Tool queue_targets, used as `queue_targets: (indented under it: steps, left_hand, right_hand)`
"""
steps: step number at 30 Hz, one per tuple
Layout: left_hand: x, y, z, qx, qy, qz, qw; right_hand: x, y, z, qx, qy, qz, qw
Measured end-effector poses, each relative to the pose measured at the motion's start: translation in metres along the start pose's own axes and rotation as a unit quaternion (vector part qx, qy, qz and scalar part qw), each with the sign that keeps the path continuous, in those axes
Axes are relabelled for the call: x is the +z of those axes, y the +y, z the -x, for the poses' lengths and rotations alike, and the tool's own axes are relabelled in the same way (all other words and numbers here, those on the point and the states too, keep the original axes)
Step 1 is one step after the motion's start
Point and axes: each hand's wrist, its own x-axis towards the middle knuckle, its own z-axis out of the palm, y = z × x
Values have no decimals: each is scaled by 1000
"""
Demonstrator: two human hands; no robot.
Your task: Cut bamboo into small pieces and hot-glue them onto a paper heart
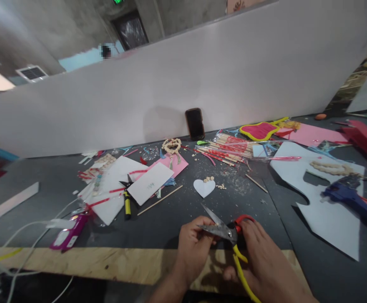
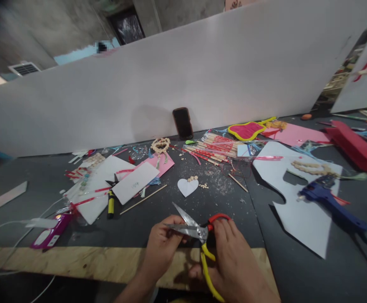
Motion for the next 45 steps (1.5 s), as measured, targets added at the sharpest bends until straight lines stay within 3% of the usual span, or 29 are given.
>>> queue_targets:
  steps: [6,18,23,37,45]
  left_hand:
    - [-2,1,-1,-7,9,-9,1000]
    - [-2,-1,0,-20,16,-22,999]
    - [-6,-7,1,-16,0,-31,999]
    - [-7,-3,5,54,50,-138,988]
    - [-12,6,0,-24,-5,-80,997]
  right_hand:
    - [5,2,1,-11,0,60,998]
    - [1,0,-3,48,-100,25,993]
    - [0,1,-3,39,-88,38,995]
    - [-7,-5,0,42,-56,5,998]
    - [-5,-3,-6,12,-55,46,997]
